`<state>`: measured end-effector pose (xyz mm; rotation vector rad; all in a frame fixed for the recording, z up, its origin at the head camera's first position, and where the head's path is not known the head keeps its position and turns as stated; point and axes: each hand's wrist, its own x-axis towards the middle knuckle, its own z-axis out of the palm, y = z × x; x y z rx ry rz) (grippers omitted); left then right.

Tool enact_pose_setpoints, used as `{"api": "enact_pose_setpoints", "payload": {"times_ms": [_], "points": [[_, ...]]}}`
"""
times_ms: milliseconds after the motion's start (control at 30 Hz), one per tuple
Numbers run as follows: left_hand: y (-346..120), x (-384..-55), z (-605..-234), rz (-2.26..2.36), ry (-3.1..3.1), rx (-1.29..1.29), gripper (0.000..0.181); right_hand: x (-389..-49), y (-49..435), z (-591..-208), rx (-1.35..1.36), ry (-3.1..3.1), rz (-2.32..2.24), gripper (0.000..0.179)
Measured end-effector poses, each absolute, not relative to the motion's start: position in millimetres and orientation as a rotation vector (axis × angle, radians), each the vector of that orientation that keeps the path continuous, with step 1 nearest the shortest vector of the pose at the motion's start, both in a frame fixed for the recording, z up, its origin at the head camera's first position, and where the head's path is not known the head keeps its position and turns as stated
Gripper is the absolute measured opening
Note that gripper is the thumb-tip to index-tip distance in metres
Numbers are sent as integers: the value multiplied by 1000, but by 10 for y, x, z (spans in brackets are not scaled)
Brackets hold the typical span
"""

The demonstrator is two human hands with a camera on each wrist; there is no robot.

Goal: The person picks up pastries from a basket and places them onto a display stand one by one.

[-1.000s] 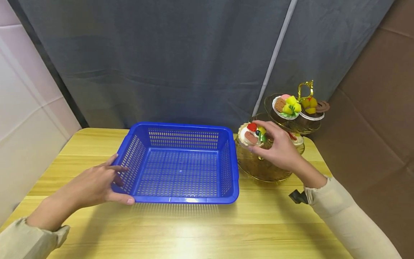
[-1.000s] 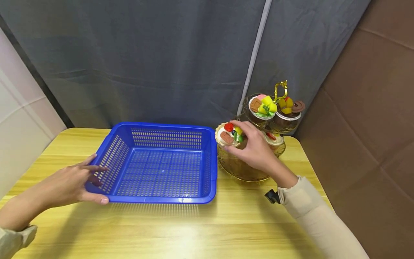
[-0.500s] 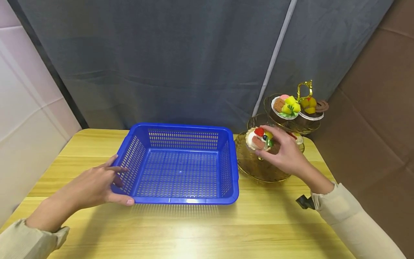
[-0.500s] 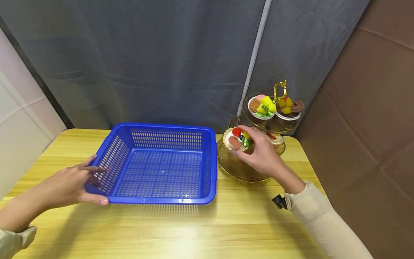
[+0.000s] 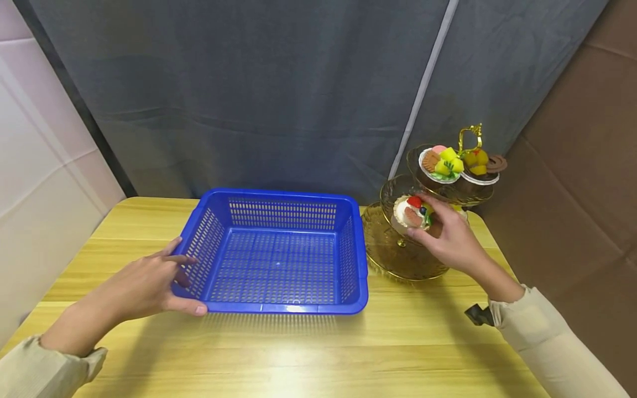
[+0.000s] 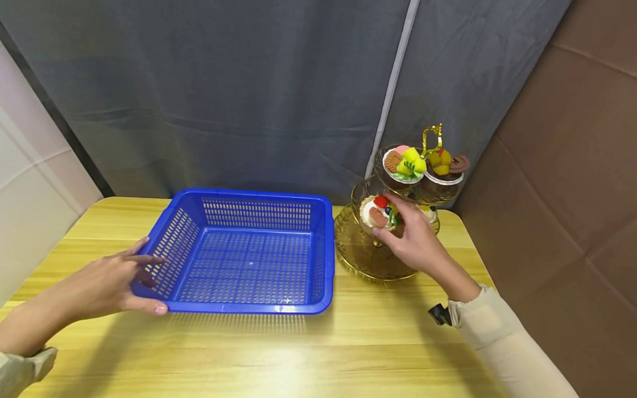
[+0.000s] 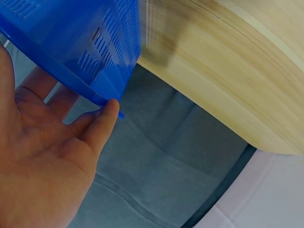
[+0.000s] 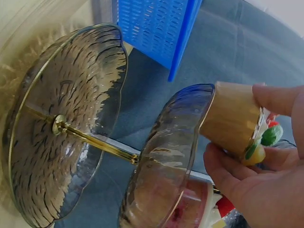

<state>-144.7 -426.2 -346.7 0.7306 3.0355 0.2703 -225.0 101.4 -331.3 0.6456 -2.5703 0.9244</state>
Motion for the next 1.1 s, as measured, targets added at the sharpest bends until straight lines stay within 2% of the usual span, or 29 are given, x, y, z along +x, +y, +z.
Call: {"api": "enact_pose_setpoints", "payload": {"times_ms": [533,900,1100], "points": [[-4275,-1454,-3472,263,3038,746,64,-2270,954,-3474,618,-2629,780,72],[-4276,-1459,-3443,297,3012,706,62,-2234,937,-3438,585,-2670,675,76],[-4271,-1444,-3413,276,2995,720,69,-2174,984,-3426,564,-2717,670,79]]}}
